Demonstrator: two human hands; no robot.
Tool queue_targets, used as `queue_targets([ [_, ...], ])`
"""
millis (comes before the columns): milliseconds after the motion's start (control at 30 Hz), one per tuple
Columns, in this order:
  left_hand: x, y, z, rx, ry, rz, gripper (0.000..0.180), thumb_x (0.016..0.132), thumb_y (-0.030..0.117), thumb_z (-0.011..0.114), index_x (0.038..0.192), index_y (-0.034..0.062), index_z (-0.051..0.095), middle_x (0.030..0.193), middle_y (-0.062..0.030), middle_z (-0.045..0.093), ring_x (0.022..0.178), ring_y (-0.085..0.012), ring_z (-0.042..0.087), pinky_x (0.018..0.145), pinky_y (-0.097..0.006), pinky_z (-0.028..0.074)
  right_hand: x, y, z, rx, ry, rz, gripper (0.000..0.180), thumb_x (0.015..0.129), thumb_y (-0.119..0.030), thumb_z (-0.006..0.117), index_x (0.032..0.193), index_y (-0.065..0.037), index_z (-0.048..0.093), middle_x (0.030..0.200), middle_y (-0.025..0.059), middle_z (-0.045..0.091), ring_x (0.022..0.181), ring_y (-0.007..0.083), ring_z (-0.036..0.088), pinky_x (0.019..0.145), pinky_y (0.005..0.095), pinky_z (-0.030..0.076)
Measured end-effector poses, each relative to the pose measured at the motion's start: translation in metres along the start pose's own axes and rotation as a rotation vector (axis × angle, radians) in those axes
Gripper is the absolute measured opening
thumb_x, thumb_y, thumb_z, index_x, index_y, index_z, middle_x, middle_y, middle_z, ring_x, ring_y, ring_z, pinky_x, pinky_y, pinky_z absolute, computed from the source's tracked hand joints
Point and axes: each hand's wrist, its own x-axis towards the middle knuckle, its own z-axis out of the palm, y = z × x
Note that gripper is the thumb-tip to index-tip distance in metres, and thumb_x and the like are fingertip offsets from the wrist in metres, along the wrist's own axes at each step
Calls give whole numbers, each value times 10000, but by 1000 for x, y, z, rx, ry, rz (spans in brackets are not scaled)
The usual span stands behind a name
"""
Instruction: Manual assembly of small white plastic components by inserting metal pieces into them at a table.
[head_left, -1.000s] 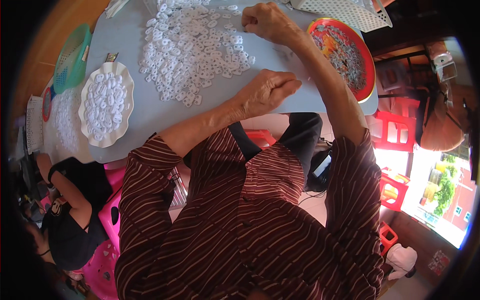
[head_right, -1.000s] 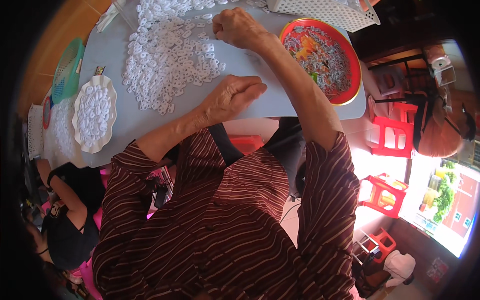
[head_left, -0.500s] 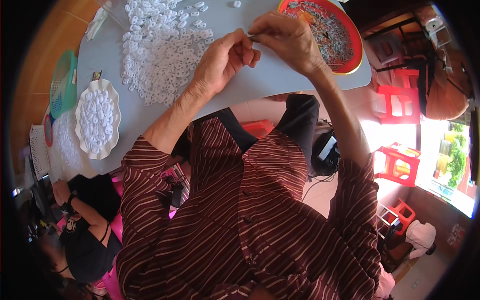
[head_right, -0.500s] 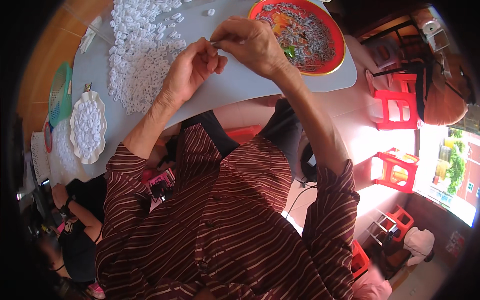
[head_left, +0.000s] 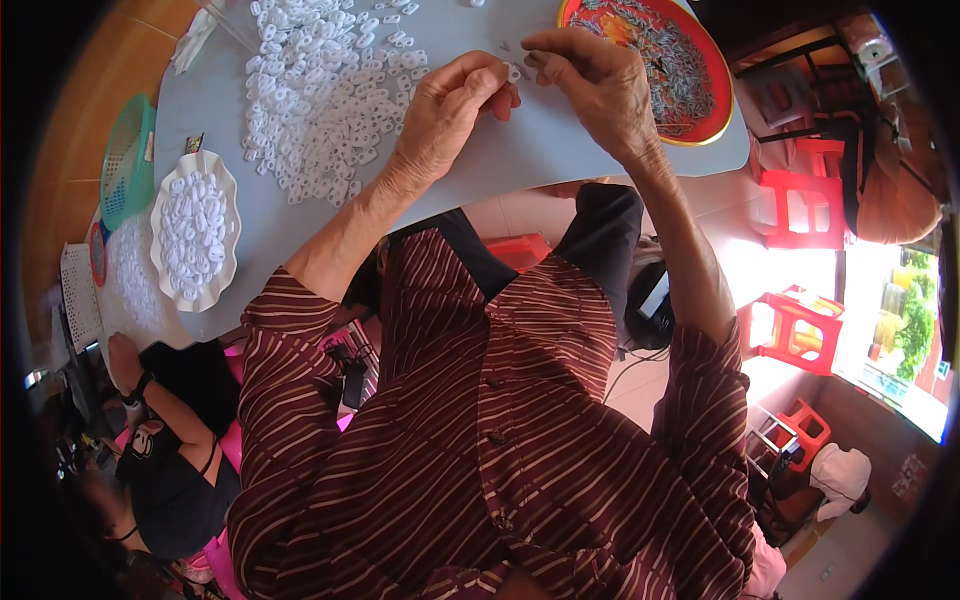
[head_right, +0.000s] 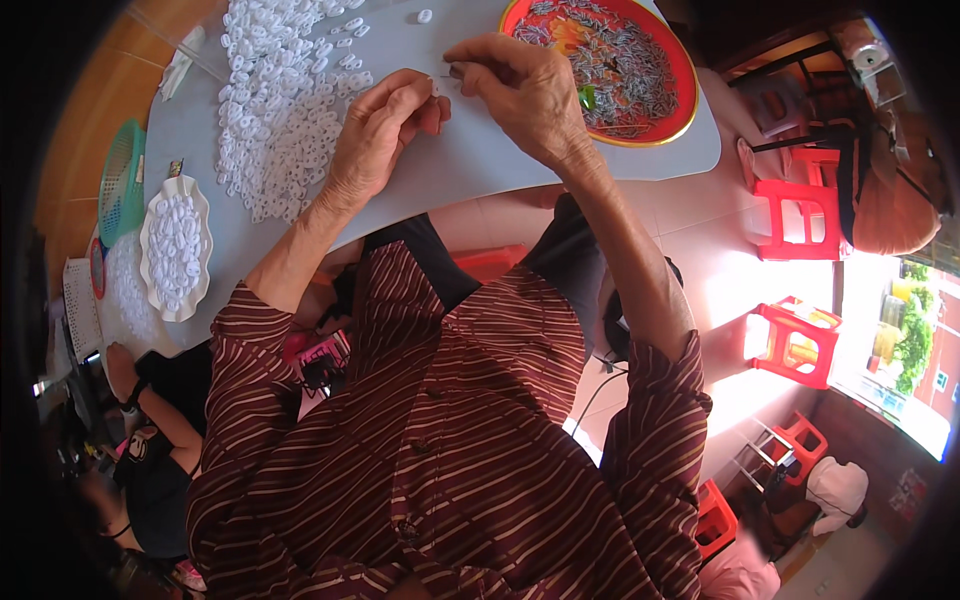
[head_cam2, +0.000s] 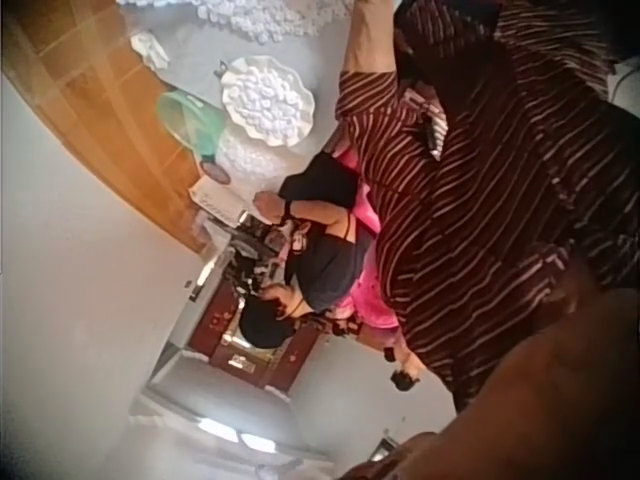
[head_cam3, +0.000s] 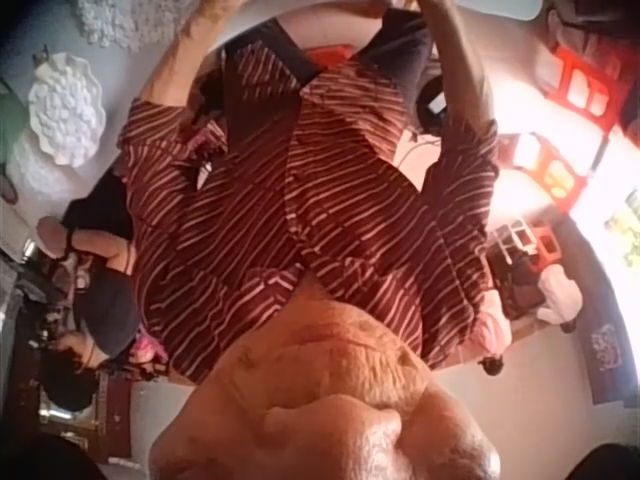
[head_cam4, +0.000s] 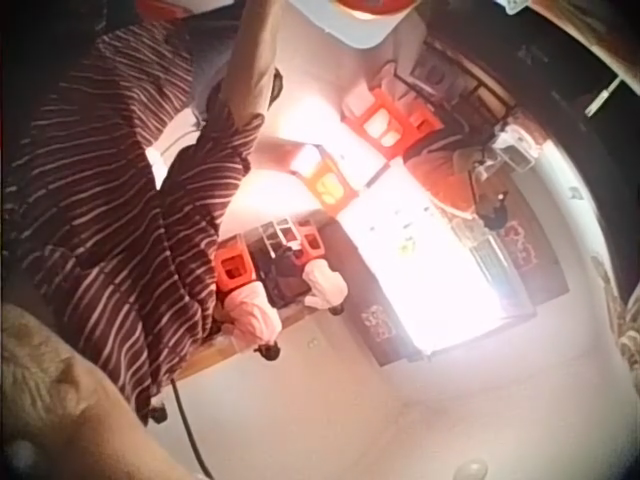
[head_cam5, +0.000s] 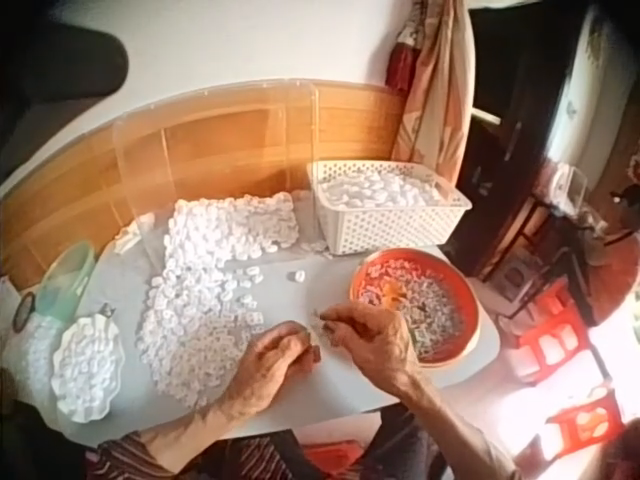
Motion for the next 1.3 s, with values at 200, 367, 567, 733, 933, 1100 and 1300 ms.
queue_targets([
  [200,0,1,3,213,78,110,250,925,232,521,864,3,600,712,-31,603,701,-99,563,698,-239,457,10,-16,3,-194,-152,67,141,822,-126,620,897,-27,685,675,52,636,614,80,584,607,250,496],
  [367,8,8,-5,45,225,74,181,883,181,537,816,32,614,696,-29,601,656,-82,539,598,-213,404,45,-26,1,-500,-222,-63,147,780,-100,610,824,36,646,716,166,638,610,238,603,577,346,477],
  [567,11,13,-12,-115,296,54,154,853,182,558,770,63,610,678,-25,601,617,-48,487,515,-197,310,57,2,0,-804,-432,-348,121,771,-102,618,813,4,658,707,162,634,614,283,612,594,367,496],
  [733,9,11,-10,-73,284,45,159,846,178,550,761,62,619,675,-13,602,612,-38,475,521,-196,311,58,17,22,-1084,-435,-440,112,747,-60,591,815,-4,659,753,197,642,740,362,645,670,420,530],
  [933,10,9,-10,13,277,32,164,844,184,548,774,61,631,684,-5,609,624,-34,483,536,-199,319,57,8,20,-1059,-350,-429,106,731,-56,588,797,-2,651,745,204,636,742,355,646,682,427,525],
  [1100,8,9,-7,18,257,70,160,850,164,538,769,59,627,689,-9,613,644,-38,497,555,-200,338,35,-5,3,-707,-348,-207,110,733,-94,600,778,-12,657,707,177,627,692,326,632,665,402,510],
  [1300,9,9,-13,20,248,72,181,863,146,525,742,46,616,682,-11,598,673,-67,520,612,-211,391,17,-5,-2,-626,-264,-290,101,765,-104,600,778,-19,655,676,156,623,667,327,626,660,395,508],
])
